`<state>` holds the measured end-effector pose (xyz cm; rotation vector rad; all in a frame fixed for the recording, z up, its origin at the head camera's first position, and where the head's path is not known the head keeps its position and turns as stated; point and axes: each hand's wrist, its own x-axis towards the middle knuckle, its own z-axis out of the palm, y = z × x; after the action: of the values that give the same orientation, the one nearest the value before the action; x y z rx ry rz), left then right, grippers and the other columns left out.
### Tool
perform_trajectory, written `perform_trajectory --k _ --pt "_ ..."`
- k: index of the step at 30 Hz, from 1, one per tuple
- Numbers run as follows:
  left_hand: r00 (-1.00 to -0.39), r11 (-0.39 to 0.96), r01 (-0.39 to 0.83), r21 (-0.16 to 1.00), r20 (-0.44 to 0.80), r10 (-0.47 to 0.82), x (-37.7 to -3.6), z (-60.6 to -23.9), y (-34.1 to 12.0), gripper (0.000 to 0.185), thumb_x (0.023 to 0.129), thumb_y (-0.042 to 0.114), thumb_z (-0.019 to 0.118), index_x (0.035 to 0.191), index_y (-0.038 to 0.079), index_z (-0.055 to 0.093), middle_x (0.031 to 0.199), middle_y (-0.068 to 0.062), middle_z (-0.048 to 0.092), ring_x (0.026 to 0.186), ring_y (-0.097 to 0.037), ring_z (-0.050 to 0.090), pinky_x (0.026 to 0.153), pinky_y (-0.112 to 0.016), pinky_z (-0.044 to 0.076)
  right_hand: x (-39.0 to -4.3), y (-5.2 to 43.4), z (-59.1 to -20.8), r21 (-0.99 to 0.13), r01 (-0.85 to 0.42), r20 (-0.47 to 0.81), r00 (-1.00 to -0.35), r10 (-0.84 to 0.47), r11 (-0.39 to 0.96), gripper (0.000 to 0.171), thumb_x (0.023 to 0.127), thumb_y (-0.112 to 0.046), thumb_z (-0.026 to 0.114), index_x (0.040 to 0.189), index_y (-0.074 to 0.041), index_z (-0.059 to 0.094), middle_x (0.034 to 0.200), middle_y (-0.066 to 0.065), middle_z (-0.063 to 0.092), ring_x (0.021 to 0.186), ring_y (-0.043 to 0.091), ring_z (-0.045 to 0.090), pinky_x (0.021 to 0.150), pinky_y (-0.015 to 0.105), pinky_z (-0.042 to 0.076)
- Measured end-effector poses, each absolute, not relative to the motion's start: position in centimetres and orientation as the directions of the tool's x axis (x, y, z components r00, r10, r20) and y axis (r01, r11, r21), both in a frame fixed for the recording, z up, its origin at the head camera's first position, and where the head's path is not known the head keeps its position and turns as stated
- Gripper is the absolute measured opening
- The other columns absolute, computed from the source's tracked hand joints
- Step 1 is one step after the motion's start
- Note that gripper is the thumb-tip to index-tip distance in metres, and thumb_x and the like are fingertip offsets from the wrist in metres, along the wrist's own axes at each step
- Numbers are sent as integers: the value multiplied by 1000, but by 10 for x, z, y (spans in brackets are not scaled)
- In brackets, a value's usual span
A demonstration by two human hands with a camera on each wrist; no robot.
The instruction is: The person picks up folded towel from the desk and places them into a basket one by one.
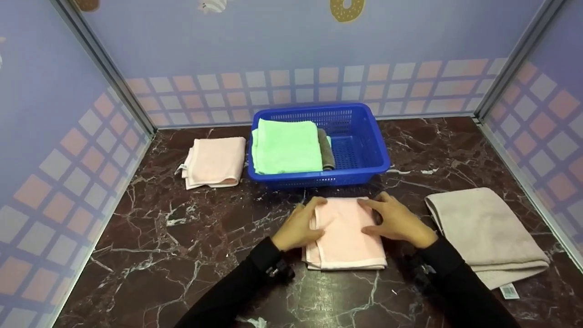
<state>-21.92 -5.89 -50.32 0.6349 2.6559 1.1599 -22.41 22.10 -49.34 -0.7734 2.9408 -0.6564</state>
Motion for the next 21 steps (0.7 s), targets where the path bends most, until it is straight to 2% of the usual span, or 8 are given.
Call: perform_trajectory --k 3,6,9,12,15,19,21 --pt "-882 600 332 728 15 471 -220 -503 -62 64 85 4 74 143 16 51 116 -15 69 64 -13 56 58 -29 54 -223 218 -496 -449 -455 27 -868 -497 769 72 84 -25 84 148 -4 56 83 5 54 74 18 52 66 37 49" --pt "-878 623 340 704 0 479 -220 -502 -62 56 88 6 69 140 19 54 87 -12 66 51 -7 50 48 -23 49 -224 212 -497 -483 -452 10 -859 -511 750 70 85 -17 79 148 -1 54 74 -1 53 72 16 54 72 40 51" --pt "-872 636 360 683 3 490 -220 -500 -59 48 90 5 65 136 19 58 86 -11 65 52 -6 46 49 -21 45 -225 206 -499 -511 -429 10 -870 -493 745 67 82 -11 76 145 -2 57 79 3 59 71 16 54 69 39 51" --pt "-856 623 386 680 13 516 -219 -499 -57 41 90 0 61 128 16 64 101 -12 71 57 -5 44 51 -20 42 -226 204 -501 -530 -426 32 -874 -485 734 64 78 -9 75 140 -3 63 100 11 73 75 17 57 67 33 49" --pt "-835 598 422 682 35 549 -219 -493 -56 34 89 -3 59 116 12 71 102 -11 73 59 -5 41 55 -20 38 -227 205 -499 -536 -457 79 -864 -497 709 56 75 -8 76 131 -4 70 118 16 75 84 19 63 72 31 52" --pt "-807 552 486 678 106 580 -217 -473 -56 26 90 0 61 105 12 77 83 -9 70 58 -7 41 61 -22 38 -224 210 -478 -557 -511 167 -841 -515 654 46 76 -4 76 123 -5 74 116 15 76 88 18 65 77 31 53" --pt "-789 504 525 686 169 591 -216 -460 -57 23 92 1 62 103 12 78 87 -5 74 62 -8 52 68 -23 47 -220 213 -460 -561 -543 230 -828 -512 625 43 78 -3 78 121 -6 75 113 13 76 84 15 63 75 28 51"
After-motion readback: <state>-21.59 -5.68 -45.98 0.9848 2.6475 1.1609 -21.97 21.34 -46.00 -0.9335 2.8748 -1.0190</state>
